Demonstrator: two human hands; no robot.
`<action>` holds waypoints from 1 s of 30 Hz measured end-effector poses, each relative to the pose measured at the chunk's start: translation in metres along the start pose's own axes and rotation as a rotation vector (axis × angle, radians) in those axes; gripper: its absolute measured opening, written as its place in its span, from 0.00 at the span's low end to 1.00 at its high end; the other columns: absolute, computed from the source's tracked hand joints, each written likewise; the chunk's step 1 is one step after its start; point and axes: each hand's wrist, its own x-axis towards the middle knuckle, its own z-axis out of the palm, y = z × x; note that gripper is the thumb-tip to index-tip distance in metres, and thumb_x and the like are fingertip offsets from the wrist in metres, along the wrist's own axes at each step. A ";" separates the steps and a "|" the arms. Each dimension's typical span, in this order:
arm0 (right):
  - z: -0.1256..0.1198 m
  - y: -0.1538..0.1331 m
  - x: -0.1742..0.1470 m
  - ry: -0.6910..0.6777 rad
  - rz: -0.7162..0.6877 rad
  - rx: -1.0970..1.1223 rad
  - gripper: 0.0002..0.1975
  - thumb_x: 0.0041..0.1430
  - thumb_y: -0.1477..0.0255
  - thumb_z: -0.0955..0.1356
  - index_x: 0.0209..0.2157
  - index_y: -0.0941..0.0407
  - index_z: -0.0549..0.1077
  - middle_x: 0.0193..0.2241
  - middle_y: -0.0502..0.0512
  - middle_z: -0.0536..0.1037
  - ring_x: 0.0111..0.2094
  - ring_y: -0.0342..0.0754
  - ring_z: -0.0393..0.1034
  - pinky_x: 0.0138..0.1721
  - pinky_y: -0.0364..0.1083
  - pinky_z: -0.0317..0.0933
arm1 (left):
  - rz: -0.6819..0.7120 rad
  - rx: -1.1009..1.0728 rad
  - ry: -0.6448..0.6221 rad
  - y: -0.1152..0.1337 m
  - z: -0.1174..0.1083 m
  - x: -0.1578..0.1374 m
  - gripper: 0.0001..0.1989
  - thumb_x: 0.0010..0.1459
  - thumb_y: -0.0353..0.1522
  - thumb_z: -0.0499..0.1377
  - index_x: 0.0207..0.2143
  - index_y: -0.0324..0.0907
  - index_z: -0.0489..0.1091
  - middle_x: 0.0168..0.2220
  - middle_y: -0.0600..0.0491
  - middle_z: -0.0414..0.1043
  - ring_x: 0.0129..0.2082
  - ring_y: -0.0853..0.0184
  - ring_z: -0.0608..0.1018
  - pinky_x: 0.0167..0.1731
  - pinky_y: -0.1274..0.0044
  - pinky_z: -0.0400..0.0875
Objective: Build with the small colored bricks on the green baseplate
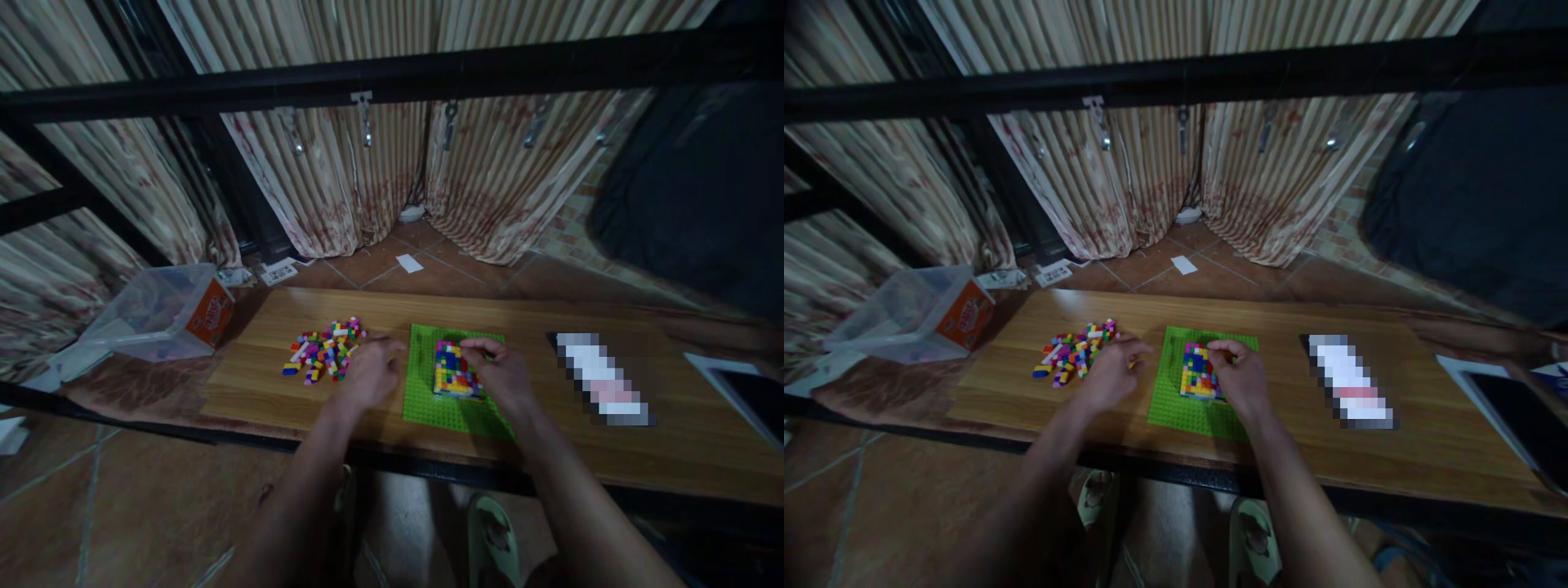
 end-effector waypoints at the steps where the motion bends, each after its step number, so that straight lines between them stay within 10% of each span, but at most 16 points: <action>1: 0.000 0.000 0.000 0.003 -0.006 0.003 0.13 0.47 0.62 0.69 0.31 0.55 0.79 0.32 0.54 0.81 0.34 0.51 0.73 0.39 0.50 0.64 | 0.015 -0.005 -0.048 -0.010 -0.009 0.001 0.16 0.50 0.23 0.55 0.39 0.43 0.76 0.36 0.51 0.75 0.39 0.65 0.75 0.46 0.73 0.69; 17: -0.005 0.002 0.005 0.101 -0.080 -0.056 0.12 0.50 0.65 0.67 0.32 0.56 0.79 0.36 0.57 0.81 0.39 0.52 0.74 0.43 0.50 0.63 | 0.163 0.164 -0.200 -0.026 -0.013 -0.004 0.09 0.51 0.24 0.58 0.27 0.44 0.77 0.32 0.52 0.75 0.40 0.65 0.75 0.58 0.69 0.58; 30: -0.008 -0.005 0.006 0.129 -0.033 0.063 0.10 0.47 0.66 0.68 0.30 0.56 0.79 0.31 0.56 0.81 0.34 0.51 0.74 0.40 0.49 0.64 | 0.081 -0.311 -0.069 0.010 0.014 0.004 0.08 0.59 0.29 0.54 0.37 0.41 0.73 0.35 0.52 0.76 0.35 0.68 0.77 0.37 0.78 0.68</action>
